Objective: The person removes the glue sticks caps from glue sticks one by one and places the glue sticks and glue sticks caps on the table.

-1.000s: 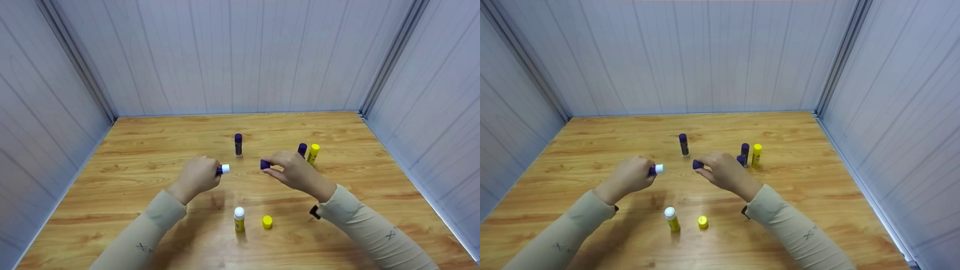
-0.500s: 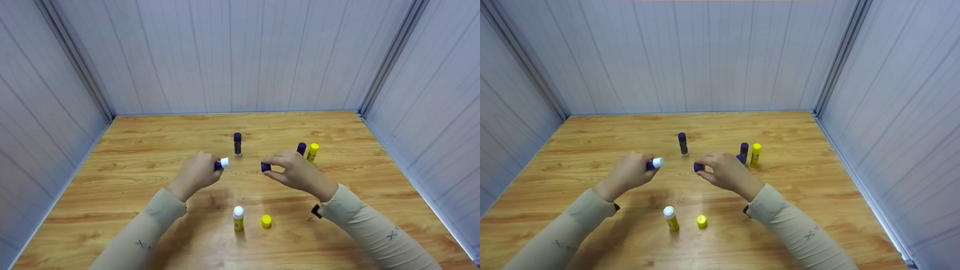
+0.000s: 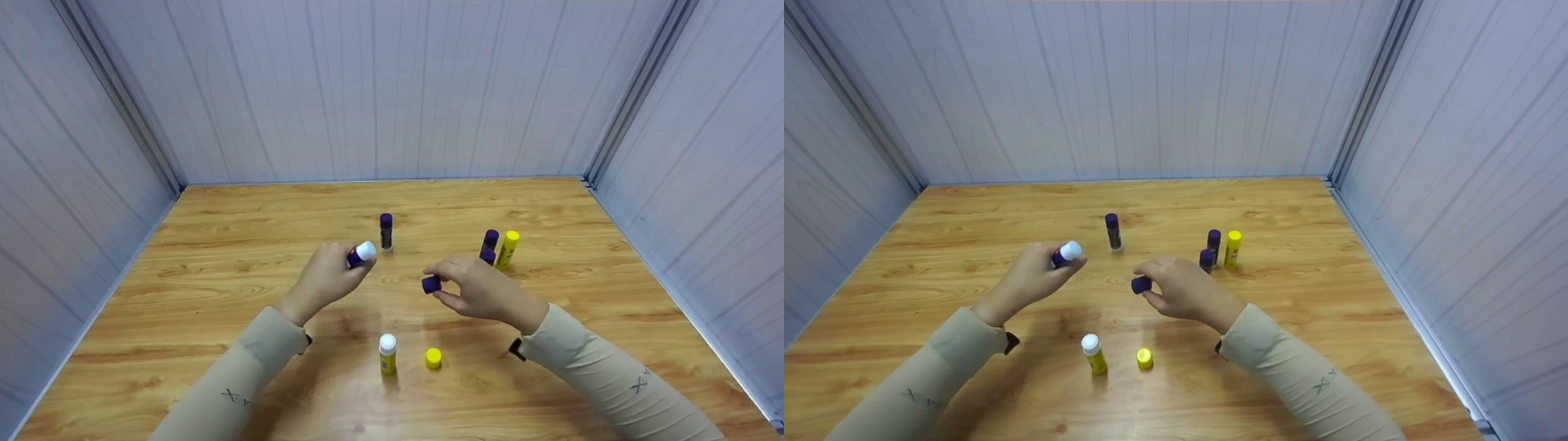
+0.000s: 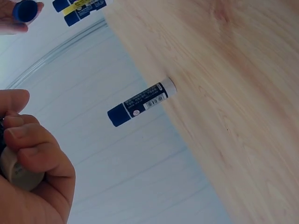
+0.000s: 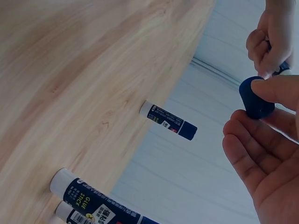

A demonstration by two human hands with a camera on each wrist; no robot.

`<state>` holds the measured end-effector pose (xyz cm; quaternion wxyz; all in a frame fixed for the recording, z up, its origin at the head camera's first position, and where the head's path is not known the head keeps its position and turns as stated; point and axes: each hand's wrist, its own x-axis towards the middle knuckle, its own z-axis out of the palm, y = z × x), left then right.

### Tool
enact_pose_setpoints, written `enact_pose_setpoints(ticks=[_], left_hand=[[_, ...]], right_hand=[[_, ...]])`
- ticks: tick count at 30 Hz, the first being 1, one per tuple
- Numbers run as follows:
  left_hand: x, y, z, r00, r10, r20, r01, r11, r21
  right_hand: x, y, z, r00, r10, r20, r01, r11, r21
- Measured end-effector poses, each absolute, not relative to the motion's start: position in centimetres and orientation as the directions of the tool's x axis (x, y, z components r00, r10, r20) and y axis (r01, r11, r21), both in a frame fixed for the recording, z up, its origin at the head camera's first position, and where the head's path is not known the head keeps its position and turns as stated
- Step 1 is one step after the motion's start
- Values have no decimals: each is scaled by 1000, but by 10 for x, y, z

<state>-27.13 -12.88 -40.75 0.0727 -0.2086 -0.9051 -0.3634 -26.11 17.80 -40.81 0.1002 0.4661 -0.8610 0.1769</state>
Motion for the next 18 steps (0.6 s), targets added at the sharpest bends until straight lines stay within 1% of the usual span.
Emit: enact_pose_setpoints(ticks=[4,8,13,18], left_hand=[[-271,-128,-407,-910,320,264,407,564,719],[-270,-127,-407,-919,316,234,373,513,773],[-269,-125,-407,-911,326,253,391,484,783],[-268,-124,-409,-898,347,269,410,445,796]], right_hand=[[-261,178,-413,-551,-782,292,-833,497,-243],[-262,177,-418,-535,-809,245,-841,479,-254],[-260,177,-422,-519,-833,190,-845,467,-262],[-259,177,-426,-506,-847,163,-851,460,-251]])
